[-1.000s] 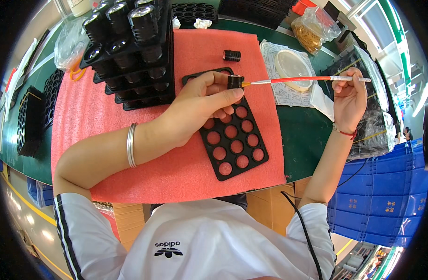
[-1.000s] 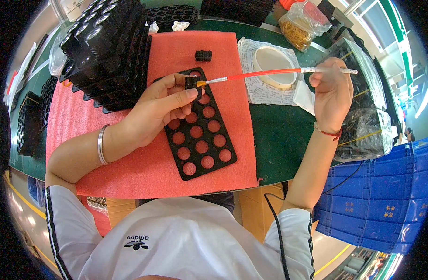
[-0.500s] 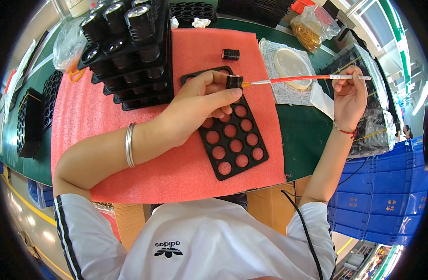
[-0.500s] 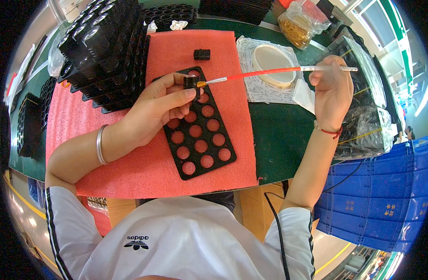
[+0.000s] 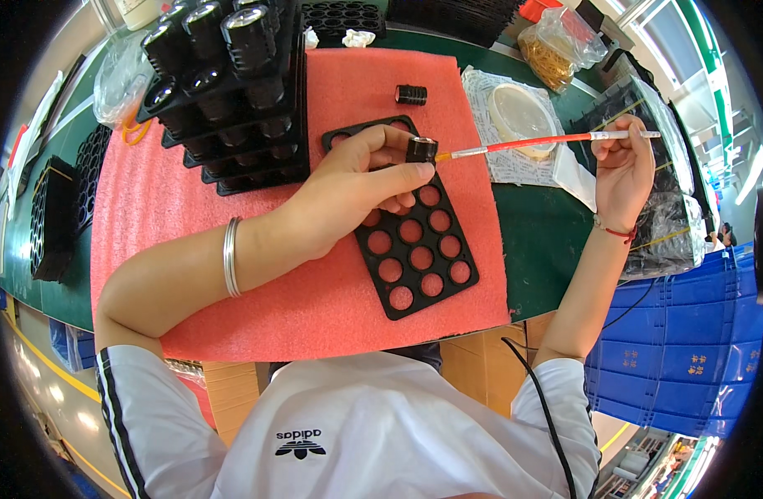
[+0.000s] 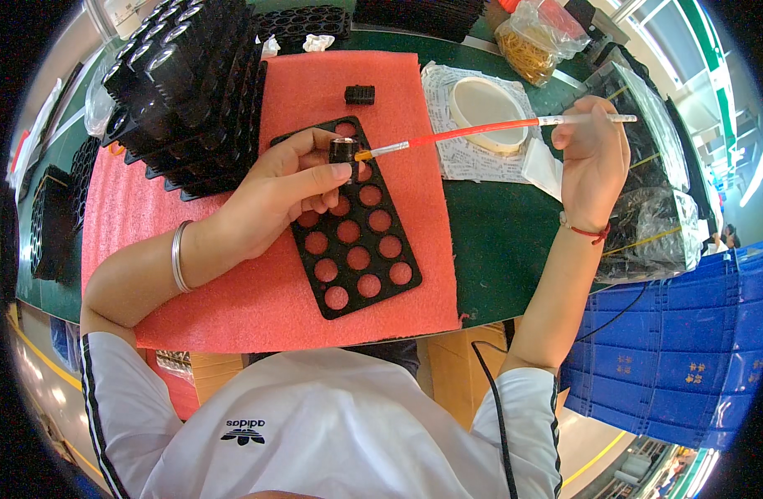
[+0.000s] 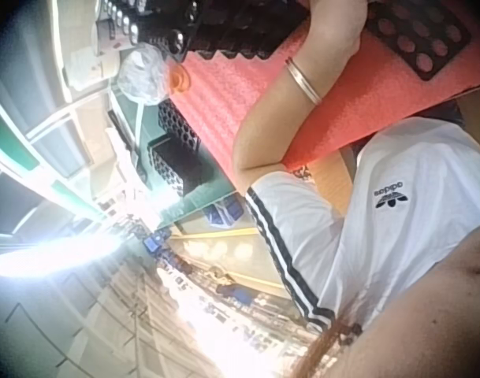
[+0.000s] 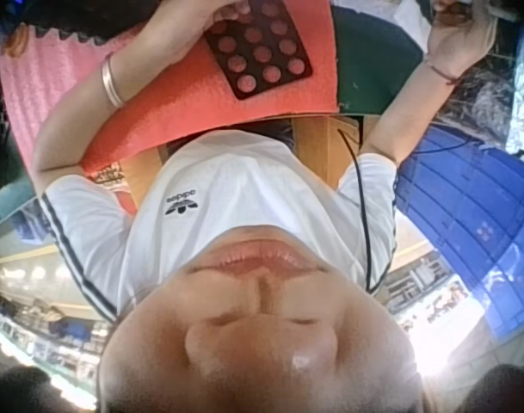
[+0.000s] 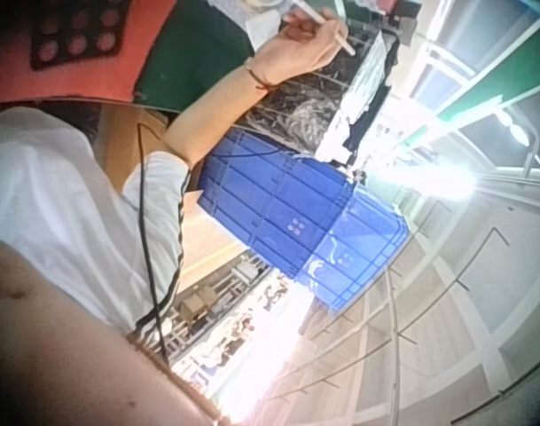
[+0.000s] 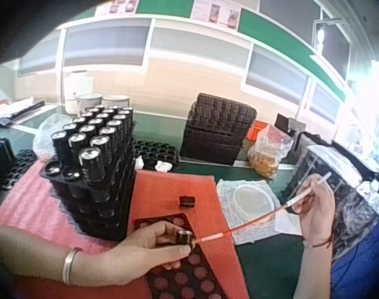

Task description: The recorder applies glue to small cylindrical housing components with a brush and arranges them in a grid tray.

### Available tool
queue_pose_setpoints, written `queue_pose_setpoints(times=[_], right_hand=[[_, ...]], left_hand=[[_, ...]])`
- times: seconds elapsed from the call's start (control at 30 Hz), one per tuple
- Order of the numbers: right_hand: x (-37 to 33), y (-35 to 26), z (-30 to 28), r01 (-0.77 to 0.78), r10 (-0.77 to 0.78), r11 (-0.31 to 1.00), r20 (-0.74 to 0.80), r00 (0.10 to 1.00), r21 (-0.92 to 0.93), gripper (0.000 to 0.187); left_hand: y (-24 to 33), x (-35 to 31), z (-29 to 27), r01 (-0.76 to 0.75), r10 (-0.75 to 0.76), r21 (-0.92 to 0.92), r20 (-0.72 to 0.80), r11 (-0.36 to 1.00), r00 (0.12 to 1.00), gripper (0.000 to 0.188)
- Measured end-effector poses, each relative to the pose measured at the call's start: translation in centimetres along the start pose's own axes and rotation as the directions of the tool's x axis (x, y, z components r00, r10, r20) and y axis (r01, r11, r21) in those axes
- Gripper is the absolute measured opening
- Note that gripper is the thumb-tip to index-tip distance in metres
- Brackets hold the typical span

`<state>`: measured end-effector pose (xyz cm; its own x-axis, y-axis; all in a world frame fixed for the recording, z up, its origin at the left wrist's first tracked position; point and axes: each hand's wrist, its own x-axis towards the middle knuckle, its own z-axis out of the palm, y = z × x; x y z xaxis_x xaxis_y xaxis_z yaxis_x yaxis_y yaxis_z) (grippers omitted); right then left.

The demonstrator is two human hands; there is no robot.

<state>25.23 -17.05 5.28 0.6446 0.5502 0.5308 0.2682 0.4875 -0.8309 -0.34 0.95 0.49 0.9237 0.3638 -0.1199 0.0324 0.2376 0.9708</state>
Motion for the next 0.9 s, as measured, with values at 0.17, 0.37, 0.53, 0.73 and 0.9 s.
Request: queue_pose_setpoints(times=[0.17,0.37,0.53,0.73,0.9], right_hand=[[-0.02,-0.04,0.03,-0.008,0.008,1.0,-0.014,1.0,-0.018,0.026],[-0.01,0.02,-0.01,-0.001,-0.001,0.998,-0.022,1.0,-0.057,0.027],[-0.05,-0.07,0.26,-0.01,0.005,0.996,-0.053,0.999,-0.092,0.029],[-0.02,-0.03,0.13,-0.008,0.003,0.995,-0.048,0.999,-0.104,0.03],[-0.04,-0.04,0.26,-0.014,0.007,0.993,-0.06,0.998,-0.118,0.03]], left_hand=[[-0.01,0.06,-0.07,0.0,-0.001,0.028,0.018,1.0,1.0,0.034],[0.24,-0.19,0.1,-0.037,0.036,0.071,0.012,0.997,0.999,0.035],[0.14,-0.16,0.12,-0.053,0.05,0.099,0.032,0.994,0.998,0.035],[-0.01,-0.09,0.06,-0.056,0.052,0.105,0.038,0.993,0.998,0.034],[-0.19,-0.04,0.01,-0.074,0.069,0.108,0.051,0.991,0.996,0.033]])
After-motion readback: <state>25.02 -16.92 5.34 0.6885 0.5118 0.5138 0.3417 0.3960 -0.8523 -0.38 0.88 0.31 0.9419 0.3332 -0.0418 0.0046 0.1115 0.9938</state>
